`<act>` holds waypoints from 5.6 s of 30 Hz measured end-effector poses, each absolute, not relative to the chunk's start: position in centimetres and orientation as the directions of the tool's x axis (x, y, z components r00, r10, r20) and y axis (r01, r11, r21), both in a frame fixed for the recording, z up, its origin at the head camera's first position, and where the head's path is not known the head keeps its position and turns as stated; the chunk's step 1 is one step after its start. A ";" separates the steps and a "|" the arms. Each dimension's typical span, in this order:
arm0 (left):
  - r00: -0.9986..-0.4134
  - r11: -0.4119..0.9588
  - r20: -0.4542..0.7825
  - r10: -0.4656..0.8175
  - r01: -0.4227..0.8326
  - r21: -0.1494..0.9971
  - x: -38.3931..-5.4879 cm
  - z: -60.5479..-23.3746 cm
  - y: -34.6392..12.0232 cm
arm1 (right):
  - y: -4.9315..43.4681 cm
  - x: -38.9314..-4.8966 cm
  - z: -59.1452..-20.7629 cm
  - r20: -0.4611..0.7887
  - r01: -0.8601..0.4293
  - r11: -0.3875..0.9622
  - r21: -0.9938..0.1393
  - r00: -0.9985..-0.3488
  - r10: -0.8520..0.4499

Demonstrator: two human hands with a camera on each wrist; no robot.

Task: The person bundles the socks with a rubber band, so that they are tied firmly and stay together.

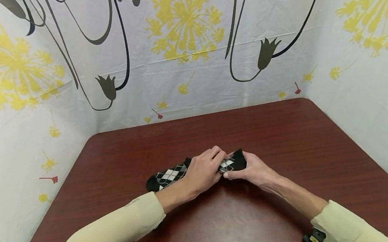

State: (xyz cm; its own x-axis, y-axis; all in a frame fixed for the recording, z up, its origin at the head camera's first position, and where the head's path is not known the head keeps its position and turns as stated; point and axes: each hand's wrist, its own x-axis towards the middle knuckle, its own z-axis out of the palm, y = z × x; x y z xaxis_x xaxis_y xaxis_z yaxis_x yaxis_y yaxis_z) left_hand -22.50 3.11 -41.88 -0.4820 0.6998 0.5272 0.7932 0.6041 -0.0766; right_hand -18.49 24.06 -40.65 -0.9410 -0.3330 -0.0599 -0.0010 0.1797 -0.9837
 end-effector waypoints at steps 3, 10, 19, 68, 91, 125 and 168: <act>-0.502 0.612 0.523 0.689 0.789 -0.049 -22.5 -41.8 3.1 | 24.2 -18.4 -40.7 -0.100 0.040 0.180 -0.983 -0.935 -0.340; -0.568 0.646 0.511 0.645 0.763 0.033 -22.8 -41.7 2.9 | 24.3 -18.1 -40.9 -0.156 0.113 0.135 -0.984 -0.915 -0.371; -0.673 0.711 0.487 0.557 0.689 0.139 -23.5 -41.7 2.7 | 24.4 -17.7 -41.4 -0.180 0.134 0.130 -0.982 -0.866 -0.466; -0.870 0.759 0.274 0.409 0.492 0.427 -24.5 -41.8 3.0 | 20.3 -16.4 -41.5 0.450 -0.477 0.054 -0.877 -0.856 -0.256; -0.896 0.776 0.314 0.314 0.433 0.459 -24.8 -41.6 3.6 | 16.6 -13.5 -40.0 0.012 -0.021 -0.411 -0.911 -1.000 0.024; -0.831 0.689 0.301 0.468 0.556 0.466 -24.9 -41.8 3.6 | 20.8 -18.1 -38.8 -0.408 0.416 -0.515 -0.750 -0.903 -0.136; -0.672 0.353 0.263 0.692 0.633 0.689 -25.4 -41.6 2.4 | 24.6 -18.3 -40.4 -0.281 0.367 -0.443 -0.818 -0.927 -0.249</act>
